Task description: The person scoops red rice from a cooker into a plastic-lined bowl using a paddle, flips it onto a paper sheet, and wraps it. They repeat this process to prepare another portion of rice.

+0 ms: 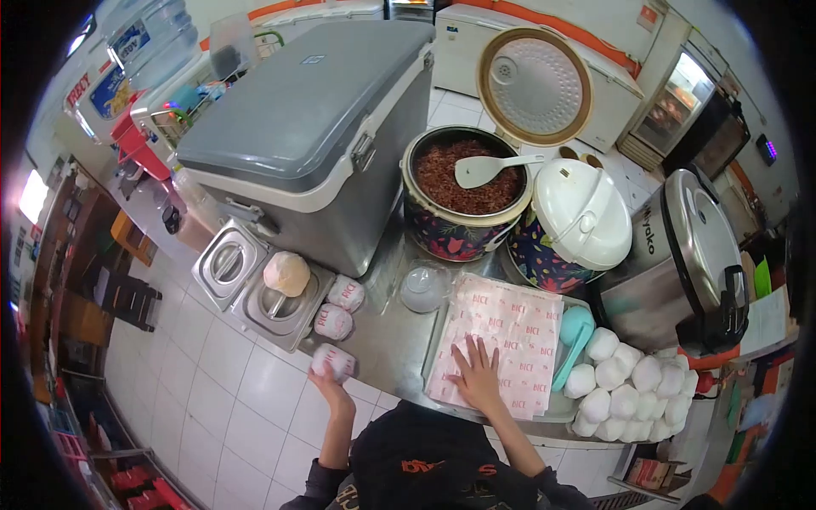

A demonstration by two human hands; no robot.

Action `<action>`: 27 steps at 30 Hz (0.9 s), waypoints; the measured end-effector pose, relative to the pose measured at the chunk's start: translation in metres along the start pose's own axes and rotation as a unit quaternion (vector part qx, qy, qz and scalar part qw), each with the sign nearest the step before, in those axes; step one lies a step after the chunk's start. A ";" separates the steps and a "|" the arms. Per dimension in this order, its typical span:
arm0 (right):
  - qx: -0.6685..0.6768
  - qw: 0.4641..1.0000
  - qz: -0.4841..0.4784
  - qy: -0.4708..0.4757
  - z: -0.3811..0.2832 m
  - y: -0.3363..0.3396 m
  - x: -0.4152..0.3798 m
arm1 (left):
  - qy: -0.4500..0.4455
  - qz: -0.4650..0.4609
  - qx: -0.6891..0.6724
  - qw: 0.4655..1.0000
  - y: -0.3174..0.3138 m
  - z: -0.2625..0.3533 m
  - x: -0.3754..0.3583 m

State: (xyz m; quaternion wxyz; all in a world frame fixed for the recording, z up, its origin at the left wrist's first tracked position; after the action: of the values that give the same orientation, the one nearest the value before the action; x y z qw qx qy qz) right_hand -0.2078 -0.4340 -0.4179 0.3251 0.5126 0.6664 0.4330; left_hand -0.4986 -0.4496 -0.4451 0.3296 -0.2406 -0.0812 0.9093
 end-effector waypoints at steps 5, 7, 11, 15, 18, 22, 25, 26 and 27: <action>-0.020 0.999 0.046 -0.002 -0.017 -0.002 0.018 | -0.198 0.057 0.334 0.920 -0.015 0.018 0.020; 0.097 0.994 0.048 0.007 -0.014 0.004 0.009 | -0.220 0.070 0.452 0.862 -0.016 0.025 0.019; 0.303 0.952 0.012 -0.045 -0.026 0.046 -0.050 | -0.163 0.094 0.432 0.882 0.003 0.011 0.040; 0.533 0.808 -0.063 -0.244 -0.016 0.037 -0.138 | -0.170 0.111 0.306 0.930 -0.002 -0.001 0.054; 0.592 0.718 0.023 -0.365 0.014 -0.006 -0.216 | -0.173 0.087 0.205 0.959 0.009 0.006 0.052; 0.444 0.739 0.099 -0.496 0.058 -0.098 -0.321 | -0.277 0.033 0.323 0.904 0.052 0.018 -0.007; 0.369 0.707 0.041 -0.602 0.057 -0.120 -0.353 | -0.099 -0.226 0.542 0.803 0.174 -0.042 -0.018; 0.361 0.696 0.025 -0.620 0.055 -0.123 -0.359 | 0.018 -0.336 0.566 0.753 0.226 -0.073 -0.014; 0.357 0.689 0.013 -0.631 0.053 -0.125 -0.363 | 0.064 -0.454 0.501 0.734 0.256 -0.093 -0.031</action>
State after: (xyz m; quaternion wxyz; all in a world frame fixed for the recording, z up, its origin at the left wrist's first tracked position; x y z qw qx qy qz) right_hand -0.1156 -0.7837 -0.5574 0.4563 0.7508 0.4014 -0.2589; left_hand -0.5755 -0.6671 -0.5922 0.7805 -0.0327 0.3082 0.5429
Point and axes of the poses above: each hand's wrist, its own x-axis towards the middle knuckle, its own y-axis out of the back of the hand, z = x × y, the point moved 1 cm from there along x, towards the middle knuckle, and after that the axes turned 1 degree about x, right-handed, at the moved point
